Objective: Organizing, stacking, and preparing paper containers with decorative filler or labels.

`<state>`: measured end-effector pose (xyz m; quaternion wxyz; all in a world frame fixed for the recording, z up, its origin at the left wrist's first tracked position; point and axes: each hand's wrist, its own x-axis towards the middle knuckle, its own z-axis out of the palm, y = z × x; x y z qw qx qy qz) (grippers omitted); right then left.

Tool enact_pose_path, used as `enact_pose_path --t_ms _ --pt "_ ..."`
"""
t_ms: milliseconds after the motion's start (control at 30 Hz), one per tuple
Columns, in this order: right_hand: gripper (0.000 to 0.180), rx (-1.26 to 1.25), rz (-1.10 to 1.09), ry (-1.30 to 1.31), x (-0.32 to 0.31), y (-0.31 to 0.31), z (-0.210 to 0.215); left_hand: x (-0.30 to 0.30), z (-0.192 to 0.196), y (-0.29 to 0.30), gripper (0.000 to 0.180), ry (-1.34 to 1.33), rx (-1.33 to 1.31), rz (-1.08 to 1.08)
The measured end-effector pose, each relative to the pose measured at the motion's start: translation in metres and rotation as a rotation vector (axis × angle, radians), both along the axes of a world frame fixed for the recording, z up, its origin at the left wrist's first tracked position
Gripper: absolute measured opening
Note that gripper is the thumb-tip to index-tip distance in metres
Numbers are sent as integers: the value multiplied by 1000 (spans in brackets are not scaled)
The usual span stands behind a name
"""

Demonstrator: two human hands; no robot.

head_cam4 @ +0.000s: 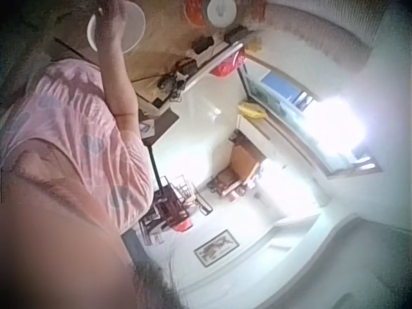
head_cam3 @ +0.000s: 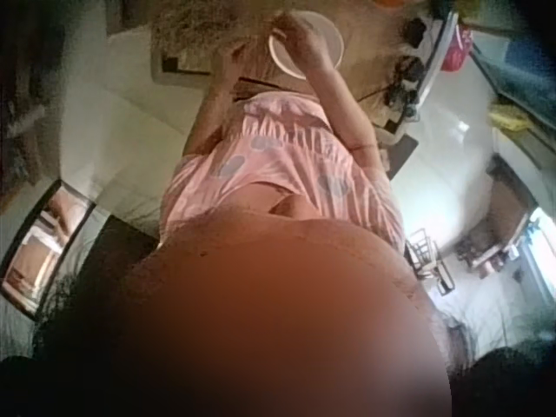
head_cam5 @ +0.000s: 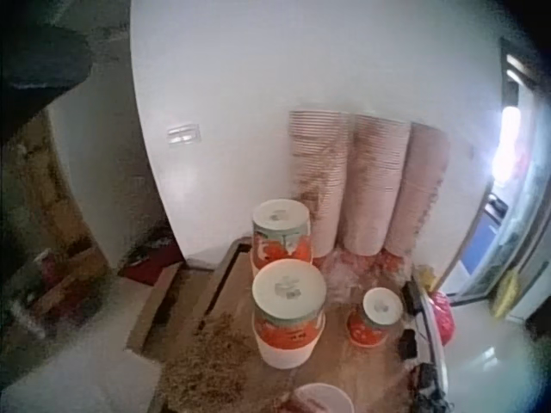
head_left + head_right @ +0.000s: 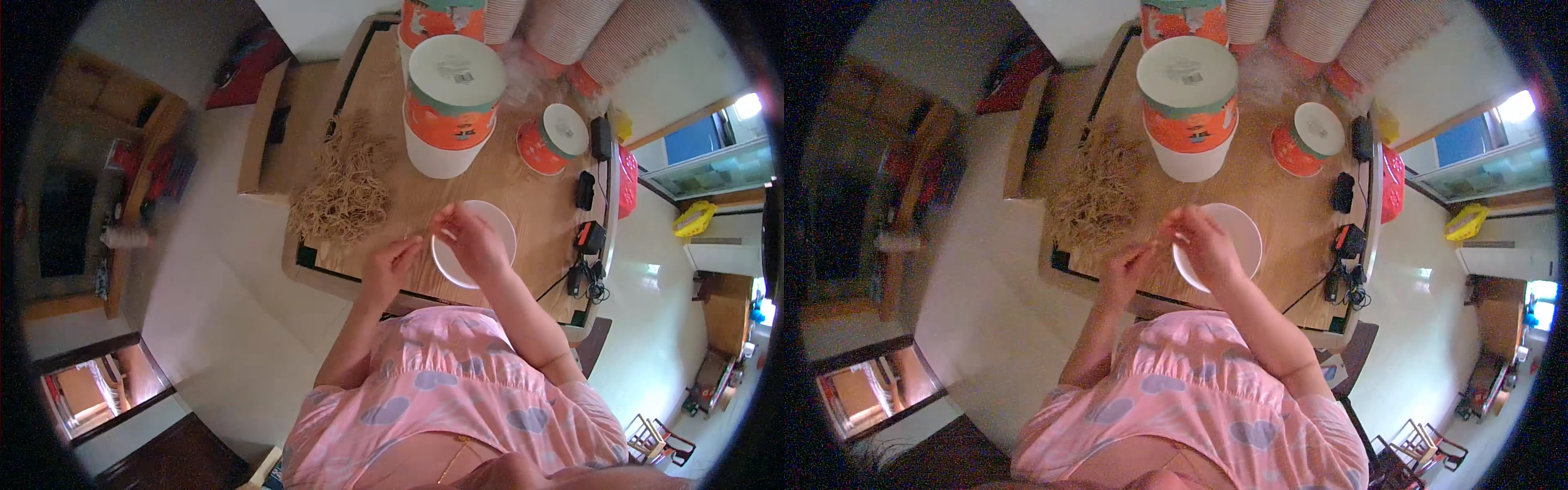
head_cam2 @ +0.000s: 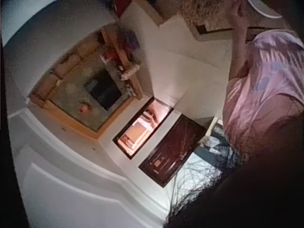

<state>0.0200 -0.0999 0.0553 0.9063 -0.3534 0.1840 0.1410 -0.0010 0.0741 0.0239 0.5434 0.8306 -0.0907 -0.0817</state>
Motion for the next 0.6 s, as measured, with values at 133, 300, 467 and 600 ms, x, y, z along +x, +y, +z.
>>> enact_pose_path --t_ms 133,300,467,600 --pt "23 -39 -45 -182 19 -12 24 8 -51 38 15 -166 83 196" --pt "25 -167 -118 -260 20 -11 64 14 -82 84 17 -131 334 297" --pt "29 -613 169 -247 -1 -19 65 13 -28 58 19 60 -103 109" --pt "24 -866 570 -448 -27 -2 46 -4 2 0 30 331 -755 -202"
